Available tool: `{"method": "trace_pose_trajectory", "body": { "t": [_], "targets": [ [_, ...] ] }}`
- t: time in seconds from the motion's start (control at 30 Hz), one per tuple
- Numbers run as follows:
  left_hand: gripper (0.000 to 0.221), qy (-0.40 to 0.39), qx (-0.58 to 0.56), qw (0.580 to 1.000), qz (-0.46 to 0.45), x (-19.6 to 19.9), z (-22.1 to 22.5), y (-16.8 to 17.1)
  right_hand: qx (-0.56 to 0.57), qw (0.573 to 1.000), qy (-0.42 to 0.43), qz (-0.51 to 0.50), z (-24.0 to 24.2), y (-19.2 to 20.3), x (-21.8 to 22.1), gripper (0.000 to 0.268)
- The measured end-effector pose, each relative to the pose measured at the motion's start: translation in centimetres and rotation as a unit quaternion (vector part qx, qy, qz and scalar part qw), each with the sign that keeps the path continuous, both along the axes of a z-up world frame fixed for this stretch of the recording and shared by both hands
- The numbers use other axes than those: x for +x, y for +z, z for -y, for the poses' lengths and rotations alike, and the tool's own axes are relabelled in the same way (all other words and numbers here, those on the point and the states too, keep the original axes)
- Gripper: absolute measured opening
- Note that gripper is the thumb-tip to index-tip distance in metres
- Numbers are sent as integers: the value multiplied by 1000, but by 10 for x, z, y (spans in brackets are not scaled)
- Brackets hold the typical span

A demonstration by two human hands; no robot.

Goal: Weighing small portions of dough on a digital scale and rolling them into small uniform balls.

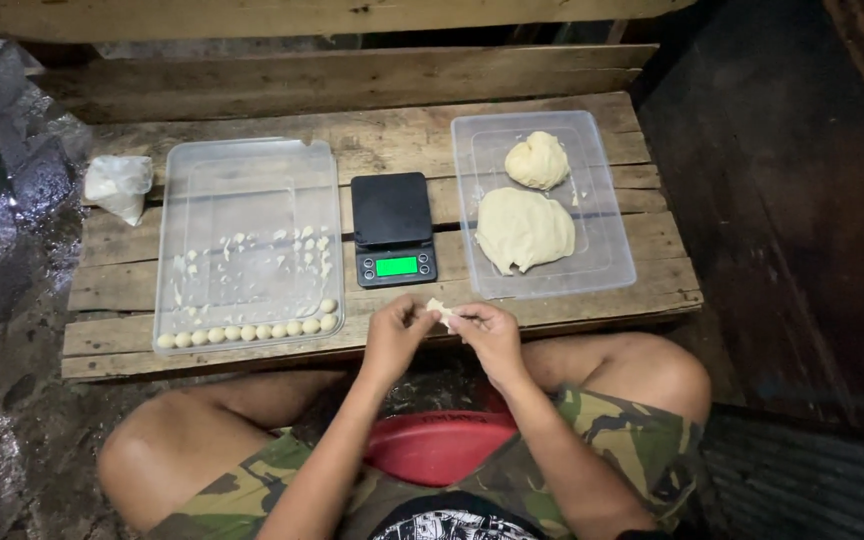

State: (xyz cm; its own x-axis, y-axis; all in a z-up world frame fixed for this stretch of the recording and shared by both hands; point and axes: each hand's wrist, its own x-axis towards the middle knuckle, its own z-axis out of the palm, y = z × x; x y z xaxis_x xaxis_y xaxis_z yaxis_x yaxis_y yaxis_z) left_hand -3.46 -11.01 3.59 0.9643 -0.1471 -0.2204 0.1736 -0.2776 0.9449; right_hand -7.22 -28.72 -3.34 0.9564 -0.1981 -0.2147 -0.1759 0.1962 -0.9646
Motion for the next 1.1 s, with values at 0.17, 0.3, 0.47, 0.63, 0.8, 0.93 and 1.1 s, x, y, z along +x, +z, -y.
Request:
{"method": "trace_pose_trajectory", "body": {
  "t": [0.17,0.3,0.47,0.63,0.8,0.93,1.1],
  "targets": [
    [18,-4,-23,1000,-2,12,-11,8,15,999,4,37,-3,-1,3,35],
    [11,-29,125,980,149,60,-32,14,-69,996,-1,63,-1,2,5,51],
    [11,-4,275,897,347,141,-49,18,-56,996,-20,70,3,27,-1,42],
    [7,0,422,766,485,172,-46,-32,-58,996,-43,61,8,26,-2,38],
    [57,-137,411,828,355,131,-52,-16,-28,997,-60,42,16,4,-3,35],
    [47,-82,362,869,326,86,-66,20,-38,995,-77,49,20,8,2,33],
    [17,-77,280,941,171,30,-94,4,-147,981,-101,78,34,7,6,32]
  ]
}}
